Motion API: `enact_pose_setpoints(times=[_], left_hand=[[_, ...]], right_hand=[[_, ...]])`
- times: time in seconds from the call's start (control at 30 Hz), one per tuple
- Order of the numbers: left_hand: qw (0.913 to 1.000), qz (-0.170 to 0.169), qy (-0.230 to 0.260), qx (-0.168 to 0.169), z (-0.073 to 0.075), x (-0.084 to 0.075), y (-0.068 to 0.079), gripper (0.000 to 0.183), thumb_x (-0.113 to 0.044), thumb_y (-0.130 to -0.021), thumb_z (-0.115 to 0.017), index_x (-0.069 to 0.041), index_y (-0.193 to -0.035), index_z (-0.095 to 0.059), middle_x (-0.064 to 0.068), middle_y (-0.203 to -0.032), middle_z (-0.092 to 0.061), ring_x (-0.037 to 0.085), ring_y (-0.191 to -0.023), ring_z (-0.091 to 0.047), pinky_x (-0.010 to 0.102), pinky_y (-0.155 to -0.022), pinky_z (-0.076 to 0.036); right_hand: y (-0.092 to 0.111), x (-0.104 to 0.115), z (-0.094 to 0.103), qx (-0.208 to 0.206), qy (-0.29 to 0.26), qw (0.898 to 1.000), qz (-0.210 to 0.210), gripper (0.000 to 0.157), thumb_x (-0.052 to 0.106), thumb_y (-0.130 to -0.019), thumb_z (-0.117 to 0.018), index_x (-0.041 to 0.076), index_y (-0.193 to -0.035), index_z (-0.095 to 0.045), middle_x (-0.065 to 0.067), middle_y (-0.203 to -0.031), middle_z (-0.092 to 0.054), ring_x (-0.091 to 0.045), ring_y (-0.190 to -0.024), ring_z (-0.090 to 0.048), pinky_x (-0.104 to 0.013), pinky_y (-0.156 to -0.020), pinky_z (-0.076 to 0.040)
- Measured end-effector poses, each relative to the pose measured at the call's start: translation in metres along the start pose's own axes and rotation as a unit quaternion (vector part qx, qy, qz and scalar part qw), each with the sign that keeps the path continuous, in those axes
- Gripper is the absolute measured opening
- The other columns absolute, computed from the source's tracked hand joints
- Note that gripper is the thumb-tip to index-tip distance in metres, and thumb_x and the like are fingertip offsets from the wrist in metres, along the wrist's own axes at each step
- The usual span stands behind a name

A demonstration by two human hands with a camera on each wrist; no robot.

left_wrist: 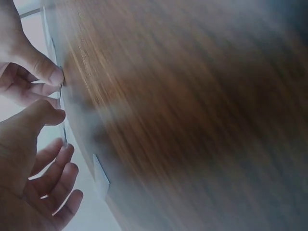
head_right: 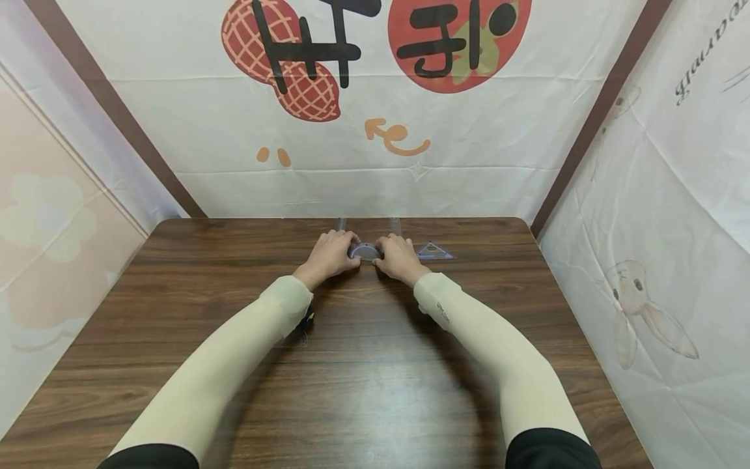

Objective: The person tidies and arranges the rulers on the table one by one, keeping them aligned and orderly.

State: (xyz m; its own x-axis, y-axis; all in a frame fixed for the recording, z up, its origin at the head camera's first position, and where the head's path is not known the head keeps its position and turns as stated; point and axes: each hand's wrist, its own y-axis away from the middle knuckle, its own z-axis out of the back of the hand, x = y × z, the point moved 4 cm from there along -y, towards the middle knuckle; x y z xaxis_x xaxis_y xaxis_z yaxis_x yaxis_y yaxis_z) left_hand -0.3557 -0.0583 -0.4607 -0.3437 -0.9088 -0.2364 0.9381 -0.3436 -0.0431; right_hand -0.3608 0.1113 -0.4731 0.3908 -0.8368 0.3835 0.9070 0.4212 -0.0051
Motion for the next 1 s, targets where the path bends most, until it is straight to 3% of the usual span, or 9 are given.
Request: enact_pose_setpoints(times=[0.73,1.0], left_hand=[[0.9992,-0.035,0.014,-0.011,0.009,0.003,0.018,0.046,-0.034,-0.1,-0.077,-0.012,-0.139,-0.068,0.007,-0.124,-0.069,0.029,-0.114,-0.059,0.045,-0.101,-0.045],[0.9982,-0.049,0.03,-0.019,0.012,0.004,0.028,0.045,-0.033,-0.098,-0.08,-0.012,-0.137,-0.07,0.007,-0.126,-0.071,0.027,-0.111,-0.06,0.044,-0.098,-0.047]], right_hand=[[0.013,0.007,0.01,-0.016,0.006,0.999,0.028,0.047,0.029,-0.098,-0.081,0.005,-0.136,-0.071,-0.011,-0.125,-0.07,-0.029,-0.112,-0.065,-0.048,-0.101,-0.043],[0.024,0.013,0.014,-0.027,0.001,0.999,0.046,0.045,0.028,-0.096,-0.083,0.005,-0.133,-0.072,-0.009,-0.119,-0.071,-0.028,-0.108,-0.065,-0.046,-0.097,-0.043]])
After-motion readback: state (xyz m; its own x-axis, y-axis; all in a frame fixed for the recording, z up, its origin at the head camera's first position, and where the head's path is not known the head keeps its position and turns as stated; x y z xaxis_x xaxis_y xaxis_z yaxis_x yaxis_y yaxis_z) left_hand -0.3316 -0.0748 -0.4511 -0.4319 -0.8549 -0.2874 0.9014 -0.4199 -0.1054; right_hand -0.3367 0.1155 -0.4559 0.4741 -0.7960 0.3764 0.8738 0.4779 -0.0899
